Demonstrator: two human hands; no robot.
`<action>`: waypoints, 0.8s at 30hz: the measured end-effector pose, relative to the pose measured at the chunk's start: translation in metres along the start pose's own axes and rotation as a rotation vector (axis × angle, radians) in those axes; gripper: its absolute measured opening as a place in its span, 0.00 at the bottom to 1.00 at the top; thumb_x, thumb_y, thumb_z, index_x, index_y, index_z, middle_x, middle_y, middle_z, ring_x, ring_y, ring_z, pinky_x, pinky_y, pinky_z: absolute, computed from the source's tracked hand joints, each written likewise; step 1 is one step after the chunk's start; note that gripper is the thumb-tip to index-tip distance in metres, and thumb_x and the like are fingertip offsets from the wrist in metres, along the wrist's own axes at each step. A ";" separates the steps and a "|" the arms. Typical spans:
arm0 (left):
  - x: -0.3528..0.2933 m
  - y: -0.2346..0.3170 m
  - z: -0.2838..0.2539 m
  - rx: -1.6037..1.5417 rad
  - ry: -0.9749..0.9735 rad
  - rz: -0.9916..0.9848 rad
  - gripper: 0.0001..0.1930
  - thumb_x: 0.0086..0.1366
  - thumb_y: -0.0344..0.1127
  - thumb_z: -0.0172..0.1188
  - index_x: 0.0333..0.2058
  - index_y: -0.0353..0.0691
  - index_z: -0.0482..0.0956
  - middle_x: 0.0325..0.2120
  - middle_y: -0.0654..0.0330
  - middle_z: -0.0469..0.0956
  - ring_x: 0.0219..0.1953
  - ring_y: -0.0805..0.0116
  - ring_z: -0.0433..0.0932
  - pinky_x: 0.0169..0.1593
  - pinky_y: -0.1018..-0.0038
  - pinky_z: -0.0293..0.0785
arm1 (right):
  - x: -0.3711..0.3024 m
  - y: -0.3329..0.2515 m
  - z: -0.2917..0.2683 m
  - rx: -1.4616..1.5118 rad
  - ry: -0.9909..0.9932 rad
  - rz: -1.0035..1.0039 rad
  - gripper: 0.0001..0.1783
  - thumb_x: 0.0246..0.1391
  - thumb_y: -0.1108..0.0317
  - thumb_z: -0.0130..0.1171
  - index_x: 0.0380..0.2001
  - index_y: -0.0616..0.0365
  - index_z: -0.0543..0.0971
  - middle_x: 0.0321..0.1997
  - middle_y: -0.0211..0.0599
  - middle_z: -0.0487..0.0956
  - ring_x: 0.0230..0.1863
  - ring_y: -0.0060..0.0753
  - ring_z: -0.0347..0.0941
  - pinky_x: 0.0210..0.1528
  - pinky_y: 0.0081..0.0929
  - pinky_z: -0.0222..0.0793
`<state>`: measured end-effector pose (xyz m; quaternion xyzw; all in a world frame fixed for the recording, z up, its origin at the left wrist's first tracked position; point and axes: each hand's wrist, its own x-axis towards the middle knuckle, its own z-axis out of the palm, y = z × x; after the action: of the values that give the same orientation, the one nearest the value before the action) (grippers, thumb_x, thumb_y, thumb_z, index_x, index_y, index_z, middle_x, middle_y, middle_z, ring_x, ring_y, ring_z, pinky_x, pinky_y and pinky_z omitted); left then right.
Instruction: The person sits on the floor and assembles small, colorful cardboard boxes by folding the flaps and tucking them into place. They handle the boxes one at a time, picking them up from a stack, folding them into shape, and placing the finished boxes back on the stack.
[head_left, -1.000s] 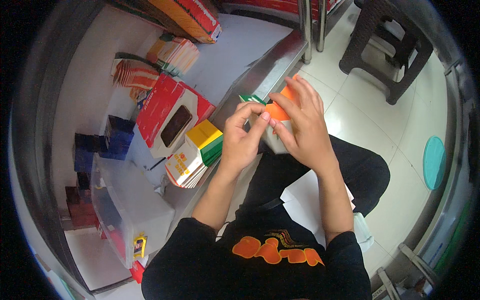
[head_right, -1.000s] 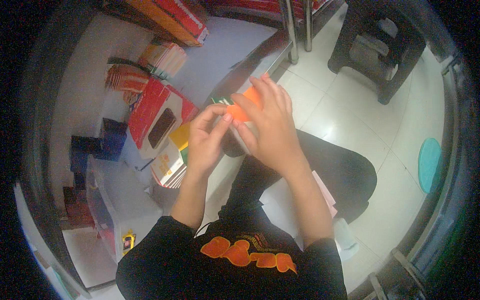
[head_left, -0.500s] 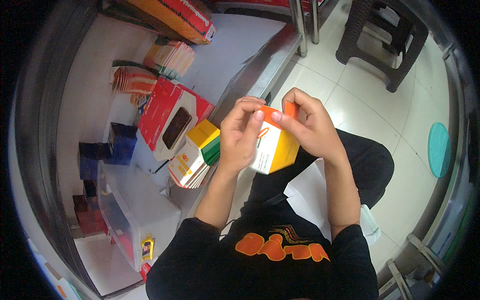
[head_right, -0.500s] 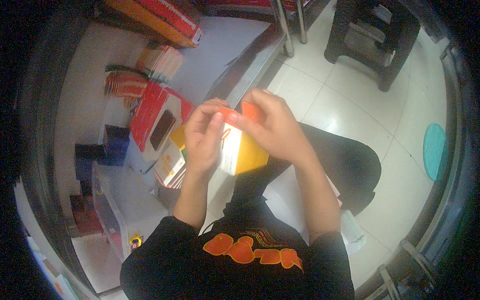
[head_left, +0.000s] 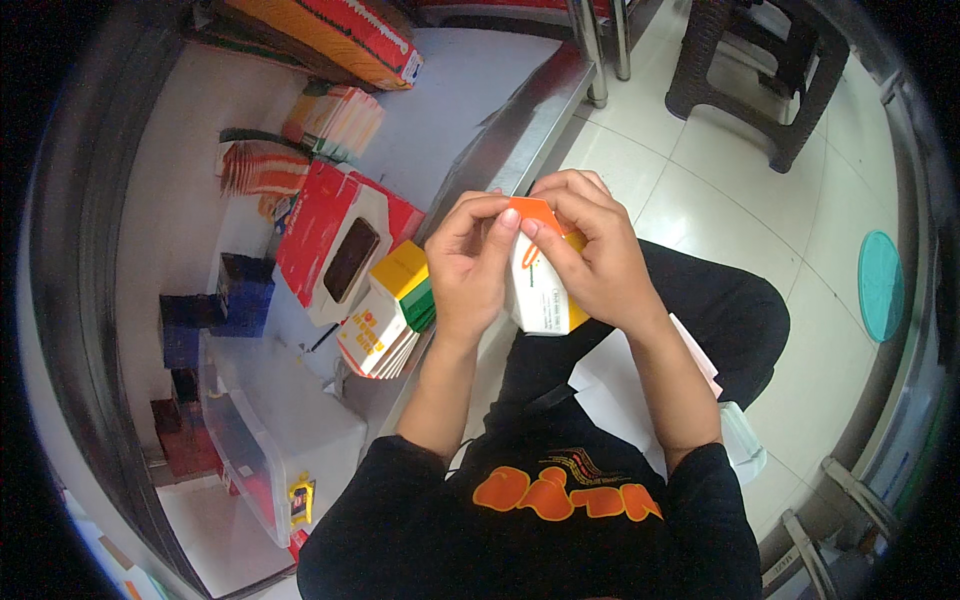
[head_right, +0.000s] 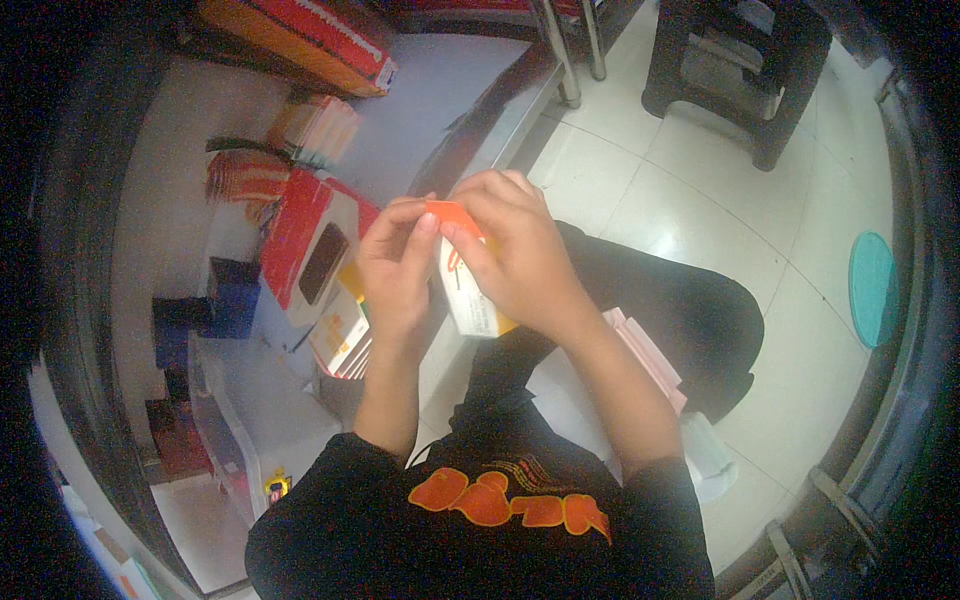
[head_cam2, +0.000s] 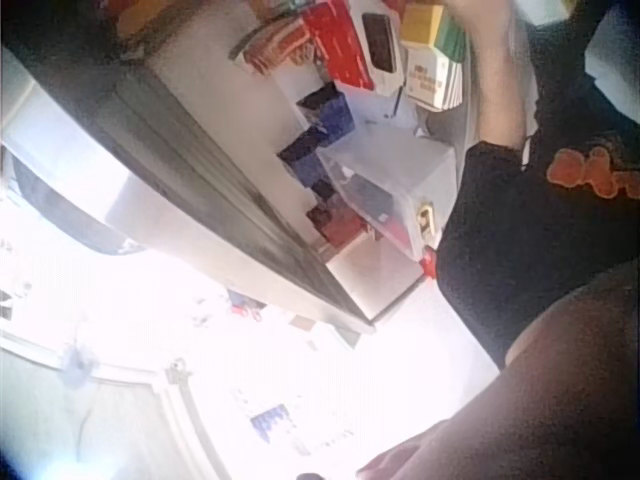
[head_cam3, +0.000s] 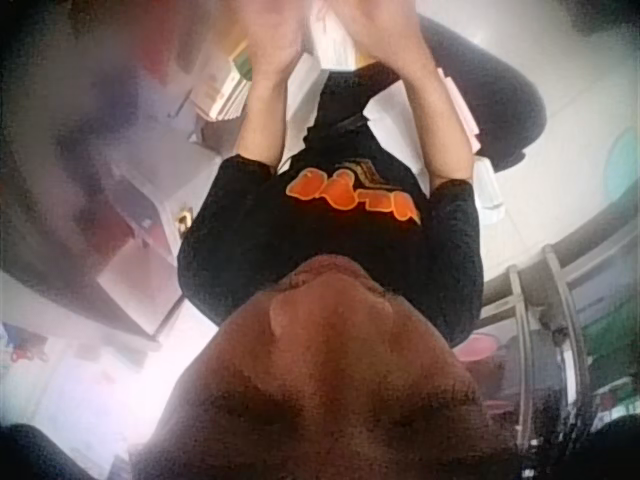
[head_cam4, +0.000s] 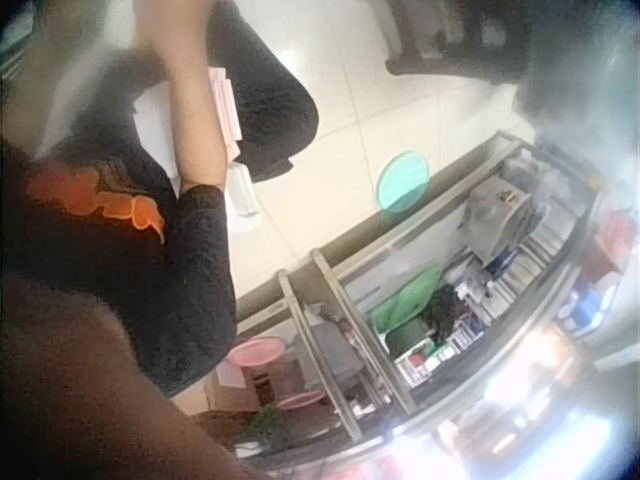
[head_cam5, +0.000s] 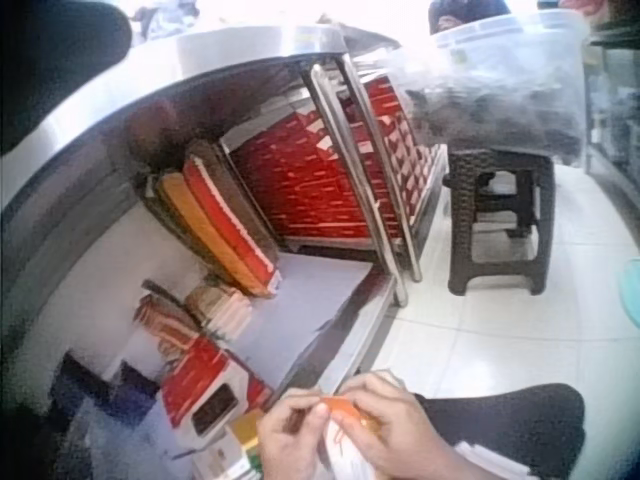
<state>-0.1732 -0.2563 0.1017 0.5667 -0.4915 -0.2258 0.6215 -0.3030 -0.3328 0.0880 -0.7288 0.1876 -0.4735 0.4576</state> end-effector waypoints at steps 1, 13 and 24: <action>0.002 0.004 -0.004 0.044 -0.032 0.008 0.05 0.66 0.27 0.58 0.37 0.31 0.78 0.35 0.57 0.79 0.39 0.71 0.75 0.48 0.75 0.69 | 0.001 0.000 -0.002 -0.040 -0.009 -0.014 0.08 0.54 0.68 0.58 0.33 0.61 0.78 0.40 0.41 0.76 0.47 0.46 0.69 0.54 0.39 0.61; 0.014 0.027 -0.023 0.463 -0.323 0.108 0.05 0.57 0.26 0.61 0.30 0.30 0.77 0.25 0.52 0.78 0.28 0.63 0.78 0.36 0.72 0.72 | 0.001 -0.007 -0.018 -0.137 -0.200 -0.055 0.07 0.56 0.71 0.56 0.33 0.65 0.76 0.37 0.42 0.76 0.44 0.45 0.67 0.54 0.37 0.61; 0.010 0.014 -0.017 0.293 -0.250 0.045 0.05 0.57 0.26 0.60 0.29 0.28 0.76 0.23 0.54 0.78 0.28 0.69 0.76 0.37 0.73 0.72 | 0.000 -0.007 -0.015 -0.183 -0.186 -0.078 0.07 0.55 0.71 0.56 0.31 0.66 0.76 0.35 0.42 0.75 0.41 0.45 0.67 0.51 0.36 0.62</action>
<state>-0.1583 -0.2523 0.1207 0.6077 -0.6050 -0.2063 0.4713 -0.3174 -0.3367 0.0960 -0.8150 0.1583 -0.4022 0.3859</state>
